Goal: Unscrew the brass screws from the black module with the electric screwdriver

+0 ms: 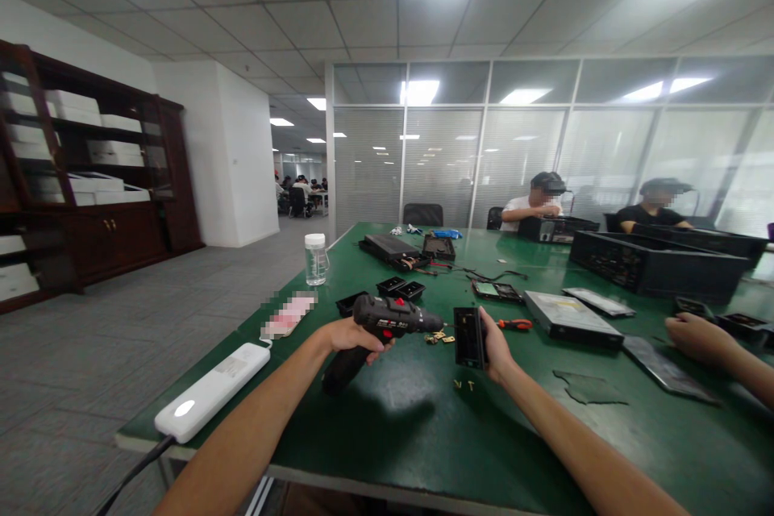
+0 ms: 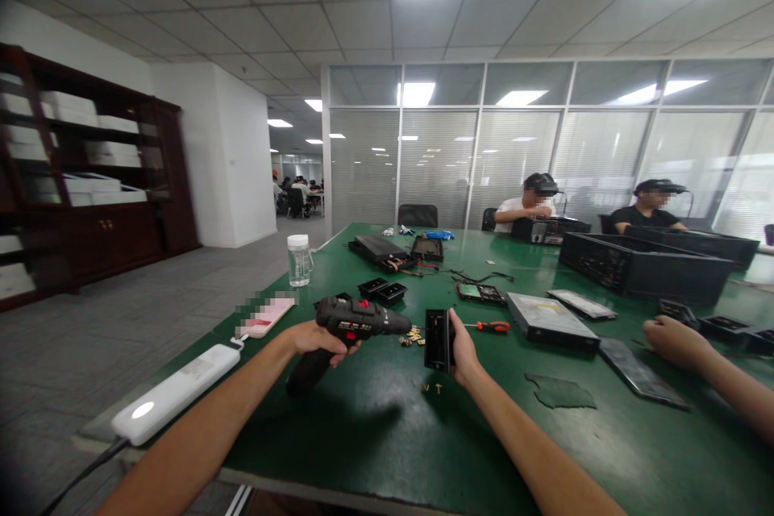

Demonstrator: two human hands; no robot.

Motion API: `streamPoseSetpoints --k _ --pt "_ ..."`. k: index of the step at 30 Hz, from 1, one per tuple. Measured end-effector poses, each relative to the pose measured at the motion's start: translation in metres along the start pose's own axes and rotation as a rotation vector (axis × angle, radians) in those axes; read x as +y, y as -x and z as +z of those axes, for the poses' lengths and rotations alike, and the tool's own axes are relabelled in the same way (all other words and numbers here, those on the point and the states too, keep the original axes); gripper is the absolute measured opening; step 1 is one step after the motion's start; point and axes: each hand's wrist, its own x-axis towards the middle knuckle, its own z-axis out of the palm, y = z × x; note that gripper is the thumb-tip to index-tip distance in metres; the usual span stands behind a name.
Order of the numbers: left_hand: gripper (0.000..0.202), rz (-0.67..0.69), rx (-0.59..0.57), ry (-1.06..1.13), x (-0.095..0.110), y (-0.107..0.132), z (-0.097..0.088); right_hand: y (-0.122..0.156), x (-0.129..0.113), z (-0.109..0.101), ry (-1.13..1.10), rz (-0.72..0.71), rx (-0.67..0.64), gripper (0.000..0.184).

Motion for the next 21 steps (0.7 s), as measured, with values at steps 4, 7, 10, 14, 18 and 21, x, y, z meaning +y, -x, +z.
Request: streamPoseSetpoints --k 4,7,10,14,18,21 --pt "0.035 -0.005 0.013 -0.005 -0.0014 -0.0002 -0.0009 -0.0008 0.0004 -0.0007 0.006 -0.001 -0.001 0.038" --pt "0.034 -0.011 0.01 -0.001 -0.0014 -0.0001 -0.0012 -0.0016 0.0013 -0.0015 0.006 -0.001 -0.008 0.038" --pt "0.034 -0.013 0.012 0.007 -0.0015 0.0001 -0.0013 -0.0025 0.0025 -0.0019 -0.02 -0.016 -0.036 0.037" --pt "0.033 0.002 -0.008 0.016 -0.0019 0.0009 -0.0014 -0.0033 0.0028 -0.0015 -0.037 -0.038 -0.029 0.036" --pt "0.034 -0.011 0.005 0.028 -0.001 0.0016 -0.0009 -0.0039 0.0021 -0.0019 -0.027 -0.025 -0.031 0.036" --pt "0.033 -0.018 0.007 0.025 -0.0002 0.0014 -0.0003 -0.0049 0.0027 -0.0031 -0.027 -0.018 -0.024 0.036"
